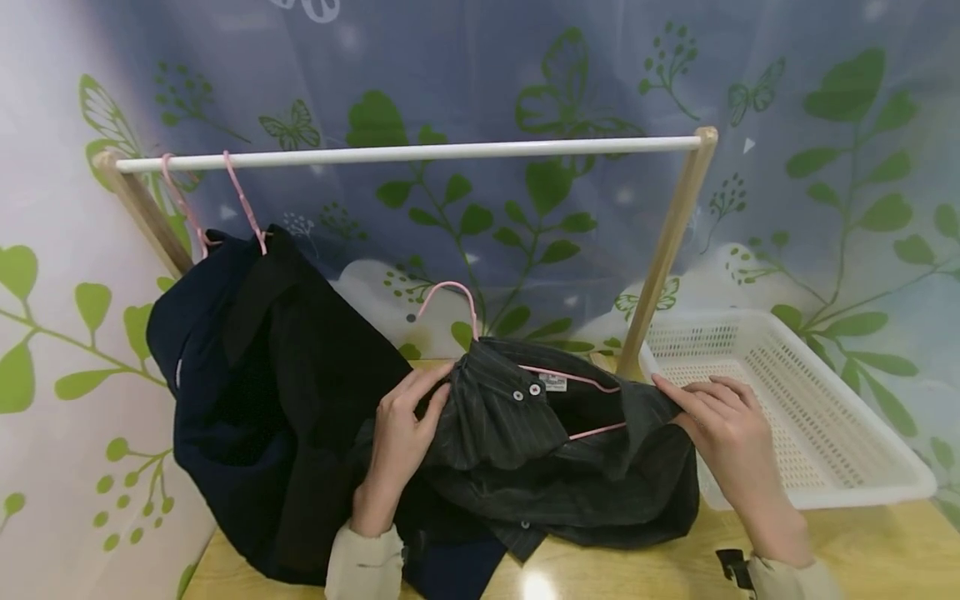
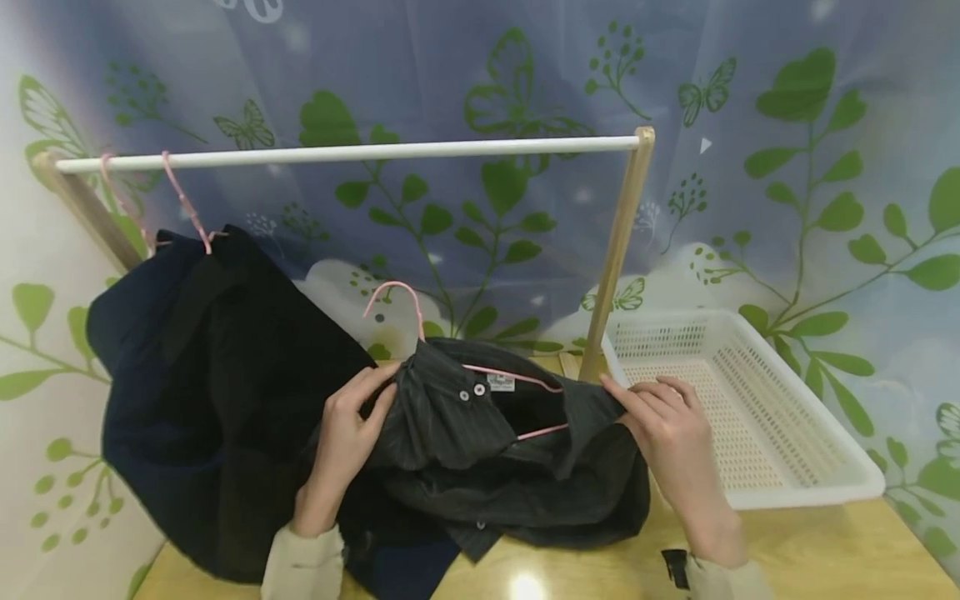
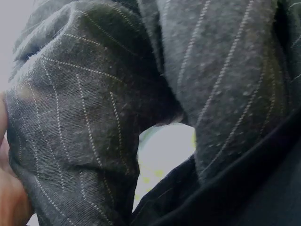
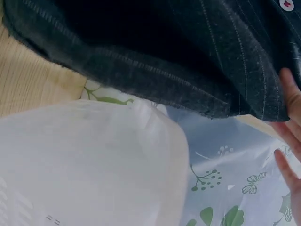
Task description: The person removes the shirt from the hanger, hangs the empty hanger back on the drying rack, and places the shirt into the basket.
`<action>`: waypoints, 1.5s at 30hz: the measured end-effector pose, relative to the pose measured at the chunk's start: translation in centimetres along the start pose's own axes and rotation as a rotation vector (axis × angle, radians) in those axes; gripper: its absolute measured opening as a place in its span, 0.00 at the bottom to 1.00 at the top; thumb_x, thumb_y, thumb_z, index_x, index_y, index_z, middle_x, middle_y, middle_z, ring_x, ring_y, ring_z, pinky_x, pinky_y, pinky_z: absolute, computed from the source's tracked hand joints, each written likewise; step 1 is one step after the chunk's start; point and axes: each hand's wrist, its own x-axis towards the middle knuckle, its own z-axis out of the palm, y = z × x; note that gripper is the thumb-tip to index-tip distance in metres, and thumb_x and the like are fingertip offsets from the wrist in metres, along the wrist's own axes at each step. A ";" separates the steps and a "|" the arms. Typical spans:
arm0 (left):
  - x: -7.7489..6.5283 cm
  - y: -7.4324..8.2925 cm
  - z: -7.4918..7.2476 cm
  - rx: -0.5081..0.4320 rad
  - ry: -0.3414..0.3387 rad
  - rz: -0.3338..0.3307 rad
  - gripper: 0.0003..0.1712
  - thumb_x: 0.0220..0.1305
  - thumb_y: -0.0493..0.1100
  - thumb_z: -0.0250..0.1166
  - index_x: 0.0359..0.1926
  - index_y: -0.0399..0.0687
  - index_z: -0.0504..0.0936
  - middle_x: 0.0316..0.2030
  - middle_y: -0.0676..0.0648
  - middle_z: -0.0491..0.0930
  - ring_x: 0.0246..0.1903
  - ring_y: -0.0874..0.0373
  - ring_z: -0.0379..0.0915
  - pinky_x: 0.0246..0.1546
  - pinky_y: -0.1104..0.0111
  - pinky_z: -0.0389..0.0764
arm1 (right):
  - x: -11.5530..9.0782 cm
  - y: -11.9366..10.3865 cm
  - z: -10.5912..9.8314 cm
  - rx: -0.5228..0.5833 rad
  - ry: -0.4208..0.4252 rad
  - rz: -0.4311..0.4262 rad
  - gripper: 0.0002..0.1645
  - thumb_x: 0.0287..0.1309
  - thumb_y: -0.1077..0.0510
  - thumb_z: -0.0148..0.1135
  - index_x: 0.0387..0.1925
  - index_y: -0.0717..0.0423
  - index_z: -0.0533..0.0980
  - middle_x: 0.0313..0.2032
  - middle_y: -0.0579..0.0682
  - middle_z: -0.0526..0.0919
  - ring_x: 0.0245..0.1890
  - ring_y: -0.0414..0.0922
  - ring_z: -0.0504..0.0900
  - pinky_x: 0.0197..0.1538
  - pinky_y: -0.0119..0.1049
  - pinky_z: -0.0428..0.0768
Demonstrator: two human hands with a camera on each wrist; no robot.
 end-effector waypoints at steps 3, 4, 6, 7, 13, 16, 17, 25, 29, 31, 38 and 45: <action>0.0 0.0 -0.1 0.021 0.001 0.011 0.16 0.64 0.44 0.58 0.52 0.55 0.79 0.29 0.54 0.75 0.21 0.66 0.63 0.21 0.72 0.64 | 0.1 0.0 -0.2 0.025 0.027 0.004 0.20 0.64 0.47 0.47 0.46 0.48 0.82 0.26 0.50 0.83 0.33 0.50 0.79 0.54 0.41 0.68; 0.0 0.0 -0.2 0.031 -0.007 0.014 0.16 0.64 0.43 0.58 0.52 0.55 0.80 0.28 0.54 0.74 0.20 0.67 0.61 0.20 0.73 0.63 | 0.1 0.0 -0.2 0.036 0.043 0.000 0.21 0.66 0.47 0.44 0.43 0.48 0.83 0.26 0.49 0.83 0.33 0.49 0.79 0.53 0.40 0.68; 0.0 0.0 -0.2 0.060 -0.017 0.017 0.15 0.64 0.42 0.58 0.51 0.53 0.80 0.26 0.54 0.73 0.18 0.68 0.58 0.19 0.75 0.62 | 0.2 -0.1 0.0 0.056 0.084 -0.017 0.20 0.68 0.51 0.45 0.37 0.49 0.84 0.26 0.49 0.84 0.31 0.49 0.79 0.50 0.41 0.68; 0.0 0.0 -0.2 0.070 -0.019 0.015 0.15 0.64 0.42 0.58 0.51 0.53 0.80 0.26 0.54 0.72 0.18 0.68 0.57 0.19 0.75 0.62 | 0.2 -0.1 0.1 0.061 0.100 -0.025 0.19 0.68 0.53 0.46 0.35 0.50 0.84 0.27 0.49 0.84 0.31 0.49 0.79 0.48 0.41 0.68; 0.1 0.3 -0.7 0.001 -0.022 -0.018 0.16 0.64 0.39 0.58 0.52 0.53 0.80 0.30 0.54 0.77 0.20 0.66 0.61 0.21 0.73 0.64 | 0.1 0.2 0.2 -0.015 0.115 0.044 0.20 0.45 0.73 0.65 0.37 0.48 0.84 0.26 0.51 0.83 0.37 0.54 0.76 0.45 0.48 0.68; 0.1 0.5 -0.9 -0.042 -0.042 -0.015 0.16 0.64 0.39 0.57 0.52 0.52 0.80 0.31 0.54 0.77 0.22 0.66 0.62 0.22 0.73 0.65 | 0.2 0.2 -0.1 -0.004 0.041 0.121 0.25 0.40 0.74 0.67 0.41 0.48 0.83 0.33 0.52 0.83 0.43 0.55 0.74 0.50 0.48 0.67; 0.1 0.6 -1.0 -0.048 -0.043 -0.010 0.16 0.64 0.39 0.57 0.52 0.52 0.80 0.30 0.54 0.76 0.21 0.66 0.62 0.22 0.73 0.65 | 0.4 0.0 -0.1 0.021 0.020 0.144 0.23 0.43 0.71 0.67 0.43 0.48 0.82 0.36 0.52 0.83 0.45 0.55 0.73 0.51 0.47 0.66; 0.1 1.2 -0.9 -0.084 -0.056 0.015 0.15 0.65 0.40 0.56 0.52 0.51 0.79 0.34 0.53 0.78 0.24 0.66 0.65 0.24 0.74 0.66 | 0.8 -3.0 1.1 -0.041 -0.084 0.292 0.49 0.42 0.27 0.59 0.61 0.52 0.69 0.51 0.57 0.77 0.56 0.57 0.68 0.57 0.57 0.60; 0.2 1.5 -0.9 -0.131 -0.058 0.028 0.15 0.64 0.39 0.57 0.51 0.51 0.80 0.38 0.53 0.80 0.30 0.64 0.72 0.27 0.72 0.70 | 0.5 -3.3 1.8 -0.159 -0.161 0.395 0.50 0.36 0.39 0.70 0.60 0.58 0.68 0.46 0.62 0.79 0.55 0.59 0.67 0.57 0.62 0.57; 0.3 1.7 -1.0 -0.153 -0.062 0.030 0.15 0.63 0.36 0.57 0.51 0.49 0.80 0.40 0.51 0.80 0.35 0.62 0.75 0.31 0.70 0.74 | 0.3 -3.1 1.9 -0.137 -0.155 0.434 0.44 0.37 0.47 0.73 0.57 0.59 0.70 0.41 0.63 0.81 0.52 0.59 0.69 0.56 0.61 0.58; 0.9 4.3 -2.3 -0.190 -0.074 -0.005 0.14 0.59 0.28 0.58 0.46 0.36 0.80 0.41 0.41 0.81 0.41 0.51 0.78 0.40 0.63 0.78 | -0.3 -2.2 1.8 -0.074 -0.085 0.404 0.36 0.29 0.63 0.77 0.48 0.60 0.76 0.37 0.62 0.82 0.48 0.58 0.71 0.52 0.58 0.60; 0.4 1.6 -1.2 -0.218 -0.079 -0.072 0.15 0.63 0.35 0.57 0.49 0.48 0.80 0.45 0.49 0.80 0.45 0.58 0.77 0.44 0.63 0.77 | -0.2 -1.7 1.4 -0.045 -0.092 0.345 0.32 0.27 0.69 0.77 0.43 0.59 0.79 0.37 0.61 0.81 0.46 0.58 0.71 0.51 0.58 0.61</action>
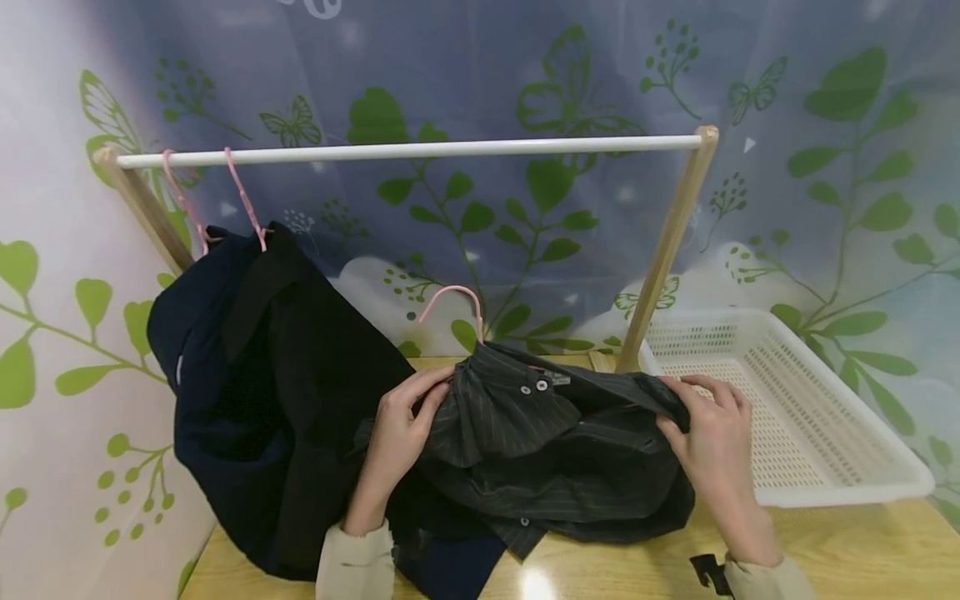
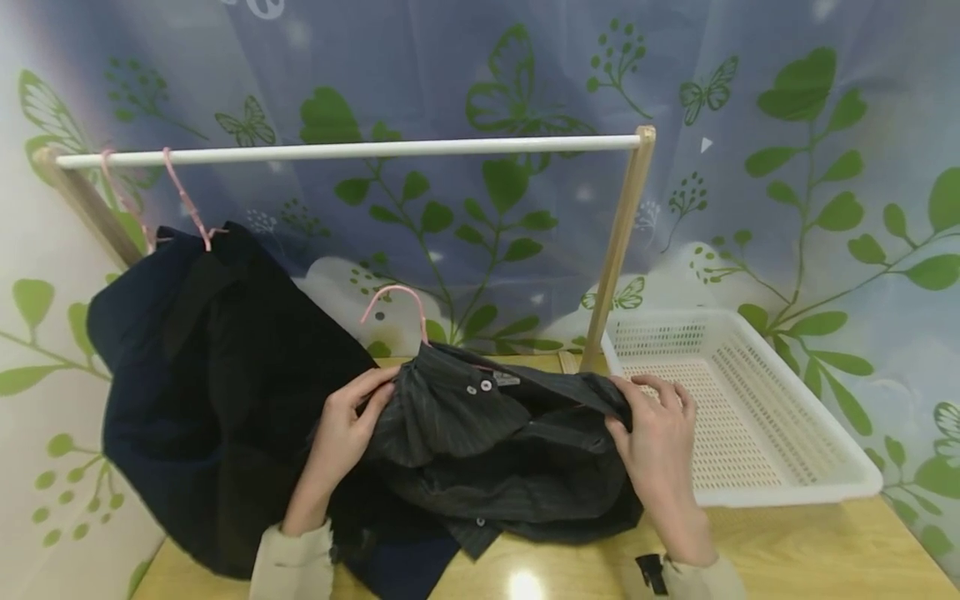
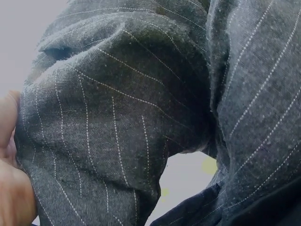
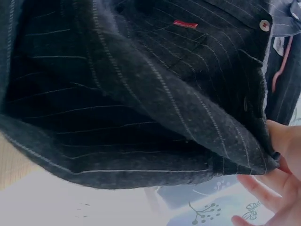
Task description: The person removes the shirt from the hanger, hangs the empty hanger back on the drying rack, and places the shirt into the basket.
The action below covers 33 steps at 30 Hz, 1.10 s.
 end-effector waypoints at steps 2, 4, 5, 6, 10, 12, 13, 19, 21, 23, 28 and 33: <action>-0.1 -0.6 0.1 0.005 0.000 0.001 0.15 0.63 0.37 0.57 0.50 0.51 0.80 0.45 0.51 0.80 0.45 0.60 0.76 0.45 0.64 0.77 | 0.0 0.0 -0.2 0.027 0.003 -0.019 0.29 0.27 0.72 0.75 0.41 0.59 0.80 0.35 0.61 0.81 0.45 0.58 0.71 0.49 0.58 0.62; -0.1 -0.9 0.1 0.043 0.000 0.010 0.14 0.64 0.39 0.57 0.50 0.53 0.80 0.45 0.53 0.80 0.44 0.61 0.76 0.42 0.66 0.77 | 0.1 0.0 -0.3 0.064 0.009 -0.044 0.26 0.28 0.76 0.72 0.38 0.58 0.81 0.32 0.59 0.81 0.43 0.56 0.73 0.45 0.57 0.66; -0.2 -0.9 0.1 0.064 0.003 0.015 0.14 0.64 0.40 0.57 0.50 0.54 0.80 0.44 0.53 0.80 0.43 0.62 0.77 0.41 0.67 0.77 | 0.2 -0.1 -0.4 0.078 0.010 -0.058 0.26 0.29 0.77 0.70 0.36 0.58 0.81 0.32 0.58 0.82 0.41 0.56 0.73 0.44 0.56 0.67; -0.2 -1.0 0.0 0.079 0.008 0.021 0.14 0.64 0.41 0.57 0.50 0.54 0.80 0.44 0.53 0.80 0.42 0.62 0.77 0.39 0.68 0.76 | 0.2 -0.1 -0.4 0.092 0.009 -0.070 0.25 0.30 0.78 0.68 0.36 0.58 0.82 0.32 0.58 0.82 0.41 0.55 0.74 0.44 0.55 0.68; -0.1 -0.9 -0.5 0.070 0.030 0.031 0.14 0.64 0.40 0.57 0.49 0.51 0.81 0.43 0.51 0.80 0.43 0.60 0.76 0.39 0.71 0.75 | 0.4 -0.4 -0.6 0.063 -0.021 -0.078 0.23 0.38 0.73 0.66 0.40 0.54 0.81 0.33 0.56 0.82 0.42 0.55 0.74 0.48 0.54 0.67; -0.1 -0.9 -0.8 0.025 0.030 0.028 0.14 0.64 0.38 0.57 0.49 0.49 0.81 0.44 0.50 0.80 0.44 0.59 0.76 0.42 0.72 0.75 | 0.4 -0.5 -0.8 0.031 -0.039 -0.055 0.20 0.42 0.69 0.67 0.42 0.53 0.80 0.34 0.57 0.83 0.45 0.56 0.73 0.53 0.58 0.62; -0.1 -0.9 -0.9 0.008 0.026 0.027 0.14 0.63 0.38 0.57 0.49 0.48 0.81 0.45 0.49 0.80 0.45 0.59 0.76 0.43 0.72 0.75 | 0.4 -0.6 -0.8 0.011 -0.045 -0.043 0.19 0.43 0.66 0.68 0.41 0.53 0.80 0.34 0.56 0.83 0.45 0.55 0.73 0.54 0.58 0.61; -0.2 -0.8 -1.0 -0.013 0.000 0.064 0.14 0.63 0.36 0.58 0.49 0.47 0.81 0.45 0.48 0.80 0.44 0.58 0.76 0.43 0.73 0.75 | 0.3 -0.9 -1.0 -0.023 -0.023 0.063 0.12 0.43 0.59 0.71 0.33 0.58 0.82 0.29 0.58 0.83 0.37 0.55 0.76 0.54 0.59 0.61; -0.2 -0.8 -1.0 -0.026 -0.003 0.085 0.14 0.62 0.35 0.58 0.48 0.46 0.81 0.42 0.48 0.80 0.41 0.59 0.77 0.41 0.74 0.75 | 0.2 -1.0 -1.1 -0.014 -0.015 0.116 0.11 0.43 0.60 0.71 0.31 0.62 0.82 0.28 0.61 0.83 0.36 0.57 0.77 0.52 0.59 0.63; -0.2 -0.7 -1.0 -0.046 -0.005 0.103 0.14 0.62 0.34 0.59 0.47 0.45 0.82 0.40 0.48 0.80 0.38 0.59 0.76 0.38 0.74 0.74 | 0.2 -1.1 -1.3 -0.009 -0.031 0.162 0.10 0.45 0.61 0.69 0.29 0.64 0.82 0.28 0.63 0.82 0.33 0.59 0.78 0.47 0.57 0.66; -0.2 -0.4 -1.0 -0.094 0.009 0.142 0.13 0.60 0.31 0.59 0.46 0.42 0.82 0.36 0.47 0.80 0.32 0.59 0.74 0.32 0.74 0.71 | 0.5 -0.7 -2.0 -0.019 -0.200 0.271 0.12 0.55 0.55 0.62 0.28 0.61 0.81 0.20 0.60 0.80 0.19 0.55 0.74 0.27 0.46 0.67; -0.1 0.1 -1.3 -0.153 0.022 0.163 0.14 0.58 0.26 0.58 0.44 0.37 0.82 0.35 0.44 0.80 0.33 0.60 0.74 0.33 0.75 0.72 | 0.6 -0.6 -2.6 0.068 -0.324 0.360 0.20 0.65 0.48 0.51 0.32 0.60 0.78 0.23 0.60 0.77 0.23 0.54 0.73 0.30 0.46 0.68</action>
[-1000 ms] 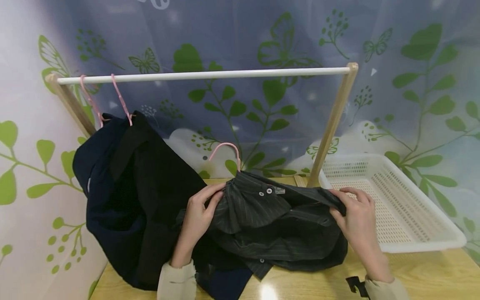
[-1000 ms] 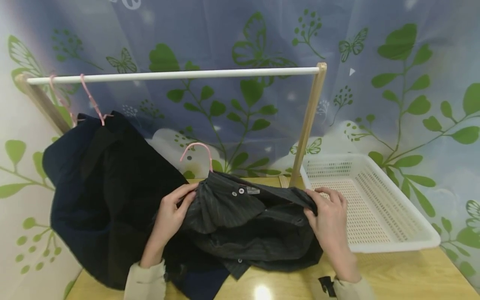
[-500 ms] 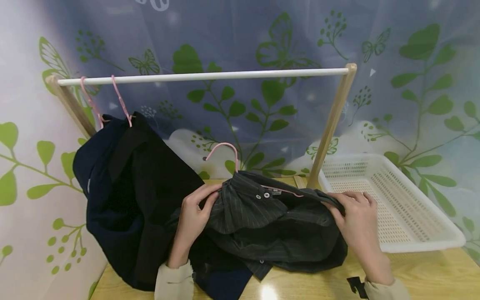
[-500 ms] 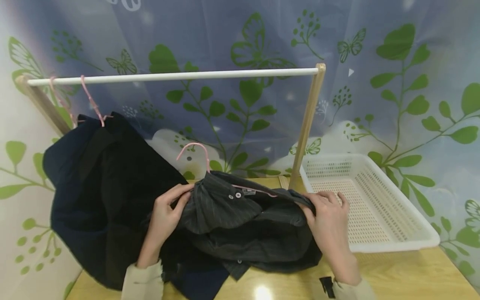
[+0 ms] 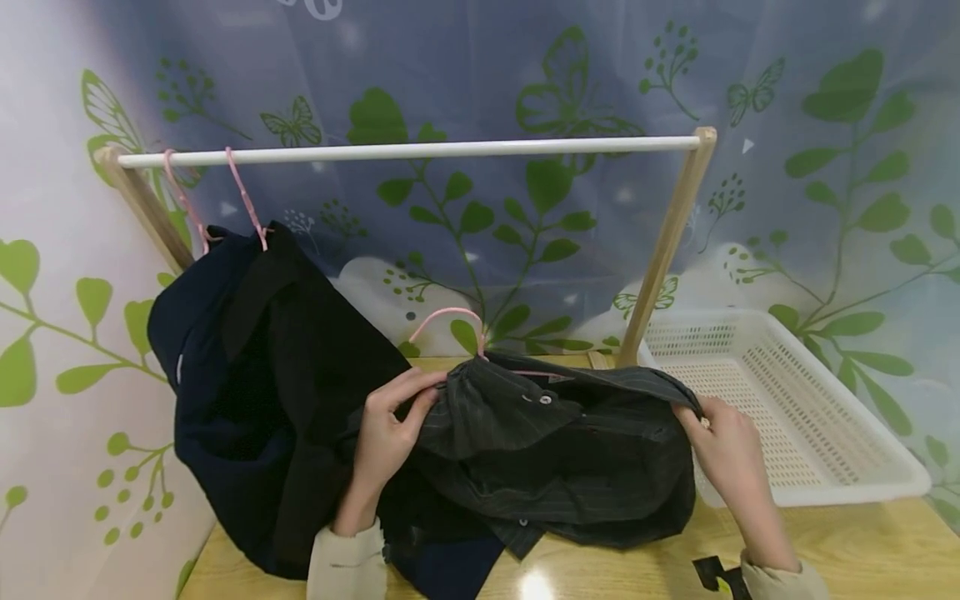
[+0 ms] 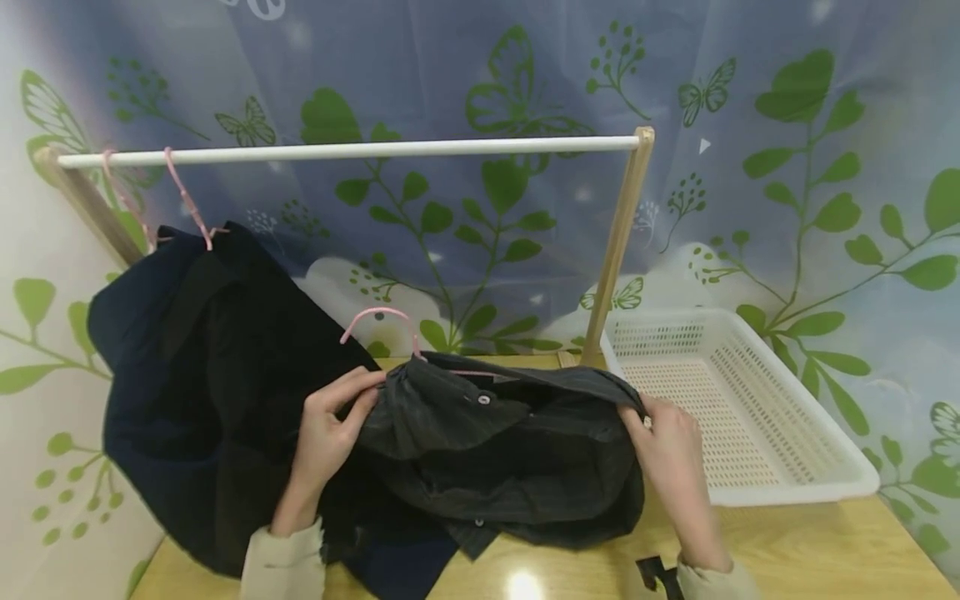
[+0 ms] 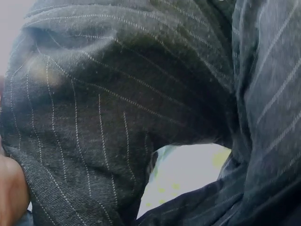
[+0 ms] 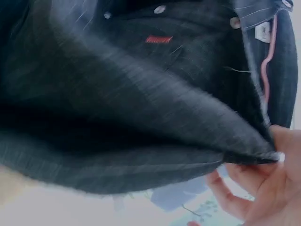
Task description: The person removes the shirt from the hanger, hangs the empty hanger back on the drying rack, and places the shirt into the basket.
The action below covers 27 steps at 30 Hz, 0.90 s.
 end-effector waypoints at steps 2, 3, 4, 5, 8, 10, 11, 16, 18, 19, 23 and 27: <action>0.1 0.5 -0.3 -0.018 -0.005 -0.007 0.14 0.58 0.24 0.57 0.44 0.34 0.81 0.36 0.42 0.80 0.34 0.60 0.74 0.35 0.76 0.72 | 0.0 -0.1 0.2 0.039 0.054 -0.054 0.18 0.63 0.48 0.53 0.38 0.60 0.78 0.32 0.64 0.80 0.33 0.59 0.75 0.39 0.54 0.69; 0.2 0.8 -0.4 -0.024 -0.008 -0.012 0.14 0.57 0.23 0.57 0.44 0.33 0.81 0.36 0.40 0.80 0.36 0.60 0.75 0.36 0.76 0.72 | 0.0 -0.2 0.3 0.045 0.099 -0.096 0.18 0.62 0.49 0.56 0.42 0.60 0.78 0.36 0.64 0.81 0.37 0.60 0.76 0.44 0.57 0.67; 0.3 1.1 -0.5 -0.028 -0.014 -0.011 0.14 0.57 0.22 0.56 0.44 0.31 0.80 0.36 0.39 0.80 0.36 0.59 0.75 0.36 0.75 0.73 | 0.0 -0.2 0.5 0.049 0.143 -0.135 0.18 0.60 0.51 0.58 0.45 0.60 0.77 0.40 0.65 0.81 0.42 0.61 0.75 0.49 0.60 0.64; 0.4 1.4 -0.7 -0.032 -0.024 -0.012 0.14 0.57 0.22 0.56 0.43 0.30 0.80 0.36 0.39 0.79 0.34 0.59 0.74 0.35 0.75 0.72 | 0.0 -0.3 0.7 0.043 0.187 -0.167 0.17 0.58 0.52 0.60 0.43 0.60 0.78 0.39 0.64 0.81 0.42 0.60 0.75 0.52 0.61 0.62; 0.4 1.9 -1.0 -0.035 -0.057 0.000 0.14 0.56 0.21 0.56 0.43 0.28 0.80 0.32 0.39 0.78 0.28 0.56 0.71 0.29 0.73 0.70 | 0.0 -0.3 1.2 0.014 0.290 -0.226 0.13 0.56 0.56 0.62 0.35 0.64 0.80 0.33 0.64 0.82 0.39 0.59 0.76 0.54 0.61 0.61; 0.3 1.6 -1.0 -0.041 -0.073 0.015 0.14 0.56 0.21 0.56 0.44 0.29 0.80 0.29 0.41 0.76 0.23 0.56 0.67 0.25 0.71 0.67 | 0.0 -0.4 1.4 0.009 0.323 -0.229 0.11 0.56 0.58 0.62 0.32 0.65 0.80 0.30 0.64 0.82 0.36 0.59 0.77 0.54 0.60 0.61; 0.2 1.3 -1.0 -0.046 -0.076 0.021 0.15 0.56 0.21 0.56 0.44 0.30 0.80 0.28 0.43 0.75 0.23 0.57 0.66 0.25 0.71 0.67 | 0.0 -0.3 1.4 0.014 0.328 -0.221 0.10 0.55 0.59 0.62 0.31 0.65 0.80 0.28 0.64 0.81 0.34 0.59 0.77 0.53 0.59 0.62; -0.2 -0.5 -0.9 -0.056 -0.063 0.042 0.15 0.58 0.24 0.57 0.45 0.37 0.82 0.28 0.46 0.75 0.23 0.61 0.65 0.24 0.71 0.67 | -0.1 -0.2 0.9 0.087 0.229 -0.086 0.13 0.59 0.55 0.58 0.33 0.62 0.81 0.30 0.62 0.83 0.31 0.57 0.79 0.42 0.51 0.70; -0.3 -0.7 -0.9 -0.053 -0.054 0.039 0.15 0.58 0.24 0.57 0.45 0.37 0.82 0.28 0.46 0.75 0.22 0.60 0.65 0.23 0.71 0.66 | 0.0 -0.2 0.6 0.136 0.148 -0.009 0.16 0.62 0.51 0.55 0.36 0.59 0.82 0.29 0.59 0.83 0.27 0.50 0.78 0.34 0.43 0.72; -0.3 -0.7 -0.9 -0.054 -0.049 0.032 0.15 0.58 0.24 0.57 0.45 0.36 0.82 0.29 0.45 0.76 0.23 0.59 0.65 0.24 0.71 0.67 | 0.0 -0.1 0.4 0.175 0.102 0.026 0.18 0.63 0.49 0.53 0.39 0.59 0.81 0.28 0.55 0.83 0.26 0.45 0.78 0.32 0.39 0.73; -0.2 -0.4 -1.0 -0.080 -0.014 -0.007 0.15 0.58 0.22 0.56 0.44 0.33 0.81 0.31 0.42 0.78 0.25 0.60 0.68 0.26 0.72 0.68 | 0.1 0.4 -0.1 0.473 -0.067 0.114 0.20 0.65 0.49 0.51 0.42 0.60 0.80 0.27 0.36 0.81 0.28 0.29 0.74 0.33 0.23 0.71; 0.1 0.7 -1.1 -0.115 0.015 -0.025 0.14 0.58 0.21 0.54 0.43 0.28 0.80 0.33 0.39 0.78 0.29 0.62 0.71 0.30 0.74 0.71 | 0.1 0.9 -0.5 0.919 -0.215 0.123 0.17 0.67 0.57 0.48 0.31 0.54 0.82 0.26 0.36 0.82 0.32 0.32 0.79 0.39 0.23 0.74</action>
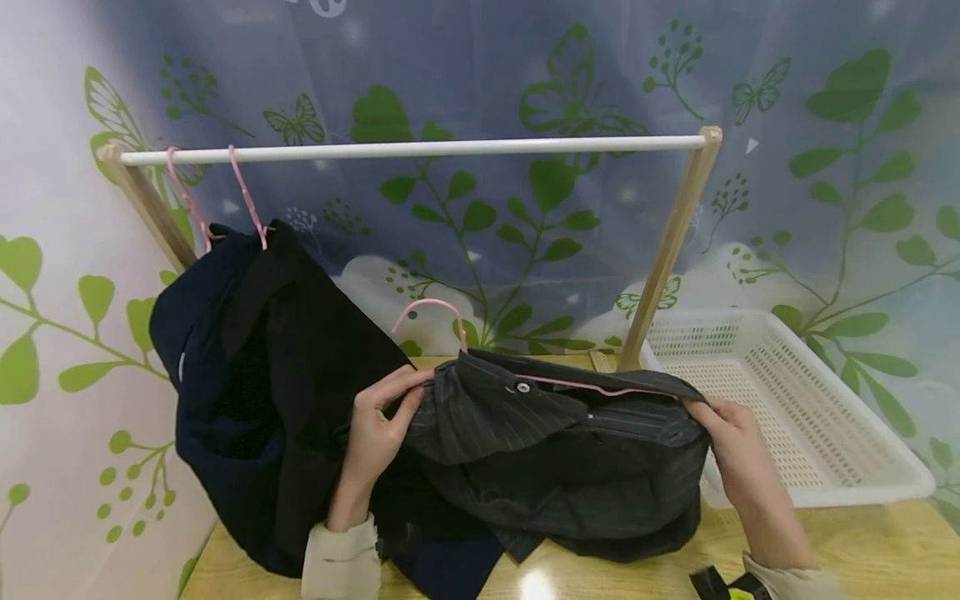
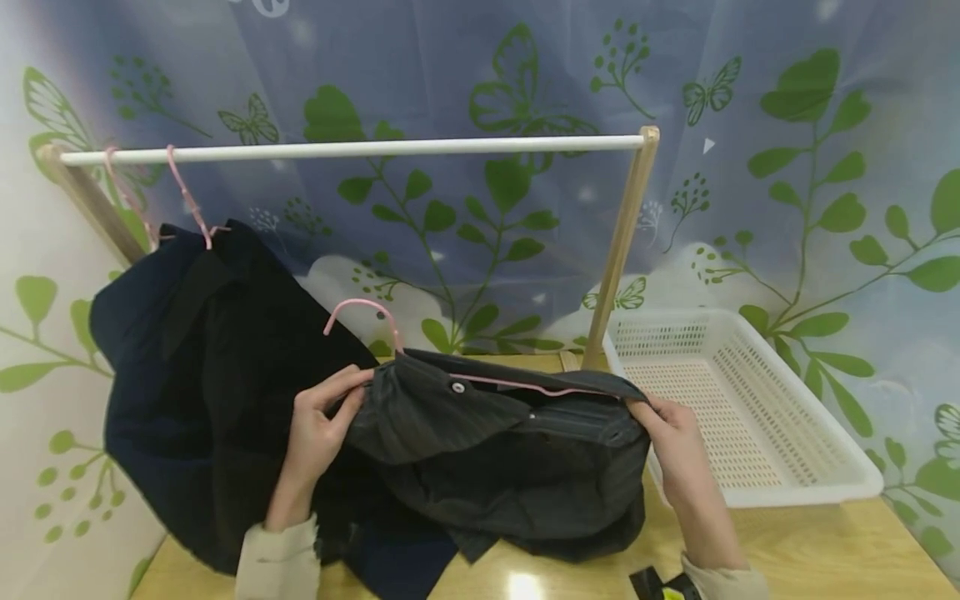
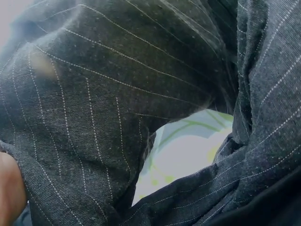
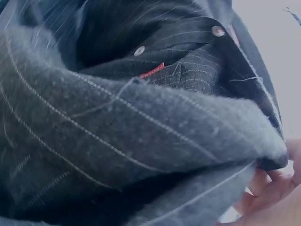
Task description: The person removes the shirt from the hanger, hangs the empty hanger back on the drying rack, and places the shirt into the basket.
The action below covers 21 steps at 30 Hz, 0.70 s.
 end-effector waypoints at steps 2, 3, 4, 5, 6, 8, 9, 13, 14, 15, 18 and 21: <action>0.1 0.4 0.0 -0.007 0.007 -0.005 0.13 0.58 0.21 0.54 0.42 0.27 0.80 0.33 0.39 0.78 0.32 0.63 0.73 0.33 0.75 0.72 | 0.1 0.1 -0.2 0.186 -0.082 0.001 0.21 0.68 0.61 0.45 0.26 0.50 0.82 0.25 0.40 0.82 0.30 0.34 0.80 0.38 0.26 0.75; 0.1 0.5 -0.1 -0.008 0.011 -0.007 0.12 0.58 0.21 0.54 0.42 0.27 0.80 0.33 0.39 0.78 0.32 0.63 0.73 0.34 0.75 0.73 | 0.1 0.2 -0.3 0.258 -0.121 -0.001 0.22 0.68 0.62 0.43 0.26 0.51 0.82 0.25 0.41 0.83 0.29 0.35 0.80 0.36 0.27 0.76; 0.1 0.4 -0.1 -0.013 0.016 -0.011 0.12 0.58 0.22 0.54 0.42 0.28 0.80 0.33 0.40 0.78 0.33 0.63 0.74 0.35 0.75 0.73 | 0.1 0.2 -0.3 0.312 -0.152 -0.004 0.24 0.69 0.64 0.41 0.26 0.51 0.82 0.25 0.42 0.82 0.28 0.36 0.80 0.35 0.28 0.76; 0.0 0.2 -0.1 -0.012 0.023 -0.017 0.12 0.59 0.22 0.54 0.42 0.28 0.80 0.33 0.41 0.78 0.33 0.63 0.74 0.35 0.75 0.73 | 0.1 0.2 -0.4 0.356 -0.186 -0.007 0.25 0.69 0.64 0.39 0.26 0.52 0.82 0.26 0.42 0.83 0.29 0.36 0.80 0.36 0.28 0.76; 0.0 -0.1 -0.1 -0.016 0.030 -0.021 0.13 0.59 0.22 0.54 0.42 0.28 0.80 0.33 0.42 0.78 0.32 0.63 0.74 0.35 0.75 0.73 | 0.0 0.2 -0.3 0.400 -0.224 -0.008 0.26 0.69 0.65 0.37 0.28 0.52 0.82 0.27 0.42 0.83 0.30 0.36 0.80 0.36 0.29 0.76; -0.2 -0.6 0.0 -0.025 0.043 -0.033 0.13 0.59 0.22 0.54 0.43 0.29 0.80 0.34 0.45 0.78 0.33 0.64 0.74 0.34 0.76 0.74 | 0.0 0.2 -0.1 0.470 -0.285 -0.003 0.28 0.70 0.67 0.34 0.30 0.53 0.82 0.29 0.42 0.83 0.32 0.36 0.80 0.37 0.30 0.76; -0.3 -0.9 0.2 -0.032 0.049 -0.043 0.13 0.59 0.23 0.54 0.44 0.29 0.80 0.35 0.44 0.79 0.33 0.64 0.75 0.35 0.76 0.74 | -0.1 0.2 0.2 0.474 -0.306 0.002 0.28 0.70 0.67 0.33 0.31 0.52 0.82 0.30 0.42 0.83 0.33 0.36 0.80 0.37 0.30 0.77; -0.3 -1.4 0.8 -0.032 0.097 -0.077 0.13 0.62 0.27 0.55 0.46 0.31 0.79 0.41 0.41 0.80 0.39 0.62 0.77 0.39 0.75 0.77 | -0.2 0.2 1.8 0.139 -0.202 -0.114 0.19 0.69 0.61 0.42 0.37 0.53 0.82 0.31 0.41 0.83 0.34 0.36 0.79 0.38 0.28 0.76; -0.3 -1.4 0.9 -0.024 0.110 -0.083 0.13 0.62 0.28 0.55 0.46 0.32 0.79 0.42 0.40 0.80 0.41 0.61 0.78 0.41 0.74 0.77 | -0.2 0.2 2.3 -0.050 -0.125 -0.185 0.15 0.67 0.59 0.48 0.38 0.54 0.82 0.31 0.43 0.83 0.34 0.37 0.80 0.37 0.28 0.76; -0.3 -1.4 1.0 -0.018 0.123 -0.088 0.12 0.62 0.28 0.55 0.46 0.33 0.79 0.42 0.39 0.79 0.40 0.61 0.77 0.40 0.74 0.77 | -0.1 0.2 2.7 -0.253 -0.030 -0.262 0.11 0.63 0.58 0.54 0.38 0.55 0.82 0.31 0.45 0.83 0.32 0.40 0.80 0.35 0.30 0.76; -0.1 -1.5 1.2 0.015 0.147 -0.099 0.13 0.62 0.28 0.56 0.46 0.34 0.79 0.42 0.38 0.79 0.41 0.61 0.77 0.41 0.75 0.76 | 0.2 0.5 3.4 -0.743 0.276 -0.497 0.12 0.49 0.58 0.68 0.37 0.57 0.82 0.30 0.52 0.82 0.30 0.47 0.79 0.33 0.38 0.74; 0.0 -1.2 1.4 0.036 0.147 -0.125 0.13 0.62 0.28 0.56 0.47 0.34 0.79 0.43 0.38 0.79 0.42 0.61 0.77 0.42 0.75 0.76 | 0.6 0.8 3.5 -0.915 0.419 -0.735 0.16 0.40 0.59 0.72 0.36 0.58 0.81 0.31 0.57 0.82 0.31 0.56 0.77 0.36 0.50 0.71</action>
